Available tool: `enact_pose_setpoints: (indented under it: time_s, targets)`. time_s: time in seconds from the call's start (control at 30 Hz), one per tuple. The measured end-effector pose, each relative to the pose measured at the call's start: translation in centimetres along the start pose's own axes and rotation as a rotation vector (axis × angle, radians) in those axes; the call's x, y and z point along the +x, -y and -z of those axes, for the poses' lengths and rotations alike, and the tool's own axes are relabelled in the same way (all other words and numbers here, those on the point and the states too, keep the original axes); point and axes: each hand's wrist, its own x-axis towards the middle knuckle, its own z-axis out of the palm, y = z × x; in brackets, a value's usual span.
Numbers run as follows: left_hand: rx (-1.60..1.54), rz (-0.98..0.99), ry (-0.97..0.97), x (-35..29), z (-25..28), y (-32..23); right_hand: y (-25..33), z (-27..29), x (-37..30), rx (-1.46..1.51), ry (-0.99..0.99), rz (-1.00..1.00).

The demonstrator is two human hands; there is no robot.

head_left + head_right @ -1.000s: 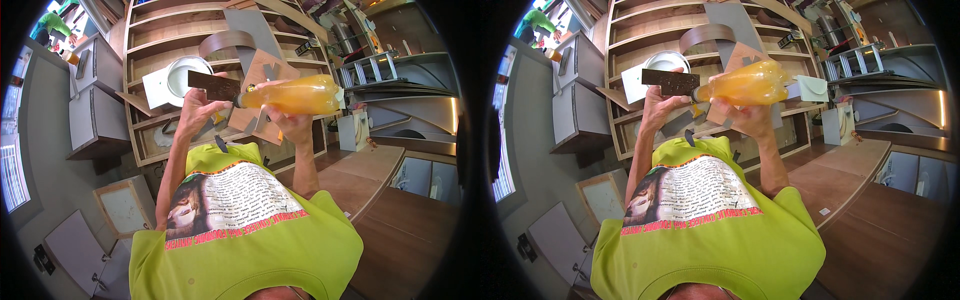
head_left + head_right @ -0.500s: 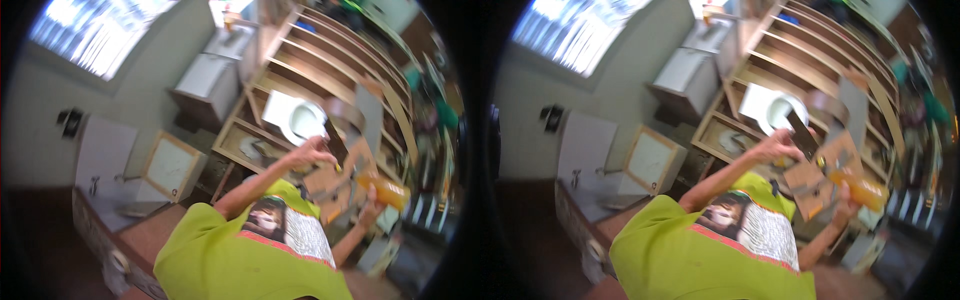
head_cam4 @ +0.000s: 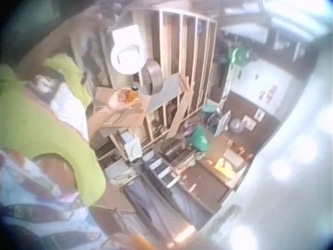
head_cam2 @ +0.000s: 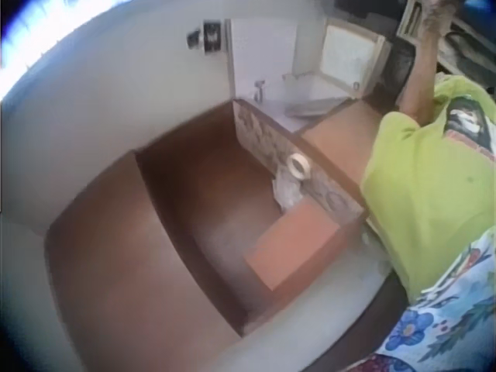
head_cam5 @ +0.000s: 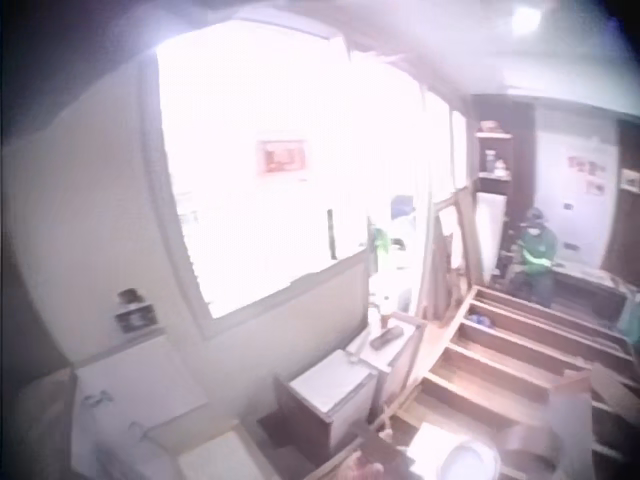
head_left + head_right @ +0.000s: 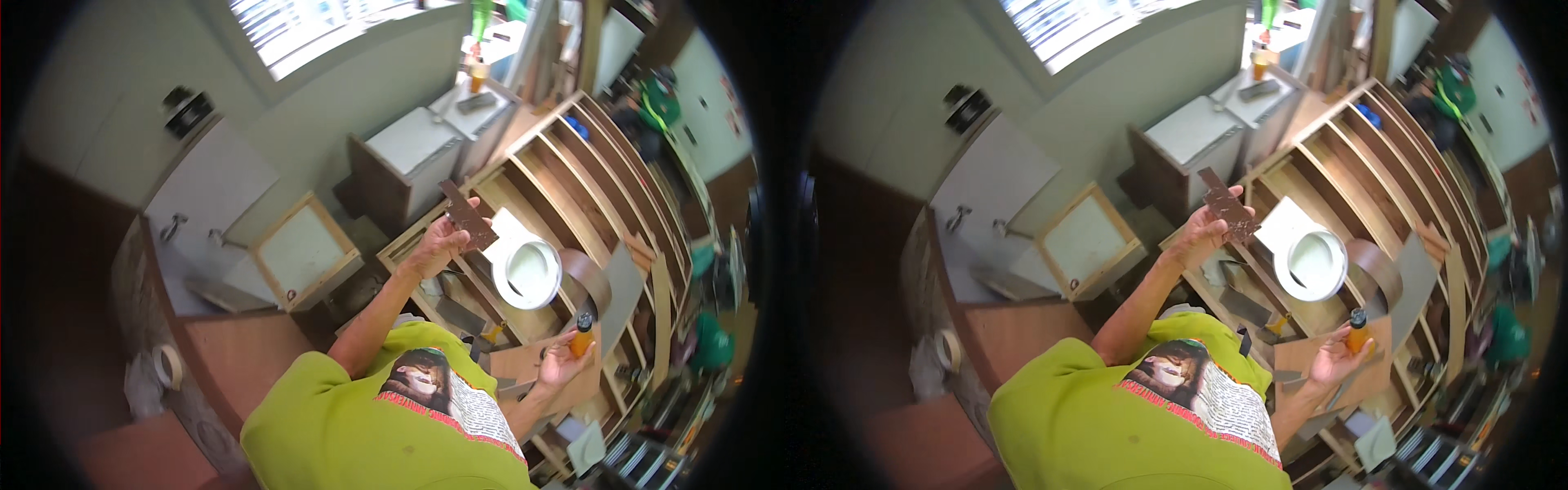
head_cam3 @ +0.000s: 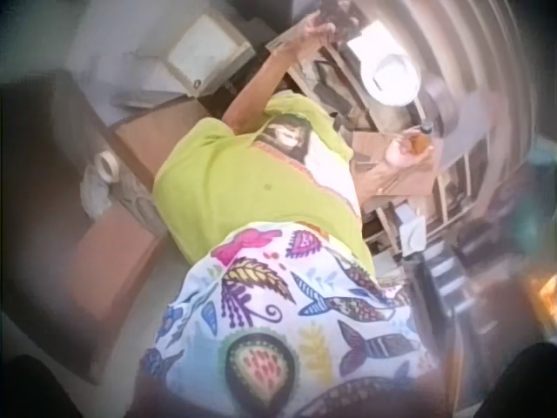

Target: The person cuts a strip of material using scissors and applies a liquid adhesive to the back of the strip using a small bottle.

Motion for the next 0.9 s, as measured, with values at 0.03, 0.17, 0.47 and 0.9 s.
enact_pose_setpoints:
  time_s: [0.03,0.17,0.47,0.9]
  targets:
    - [0.016,-0.033,-0.034,-0.3,1.3,-0.8,-1.3,-0.2,0.6,0.045,-0.029,-0.071]
    - [0.078,-0.199,-0.119,-2.7,3.8,-5.1,-5.0,0.3,2.2,-0.004,0.101,-0.285]
    - [0.219,-0.913,-0.42,-13.4,6.4,-17.2,-10.6,-1.9,7.7,-0.073,0.123,-0.526]
    - [0.17,-1.784,-0.75,-34.5,3.1,-21.9,-24.5,-8.0,9.2,-0.099,0.228,-0.992]
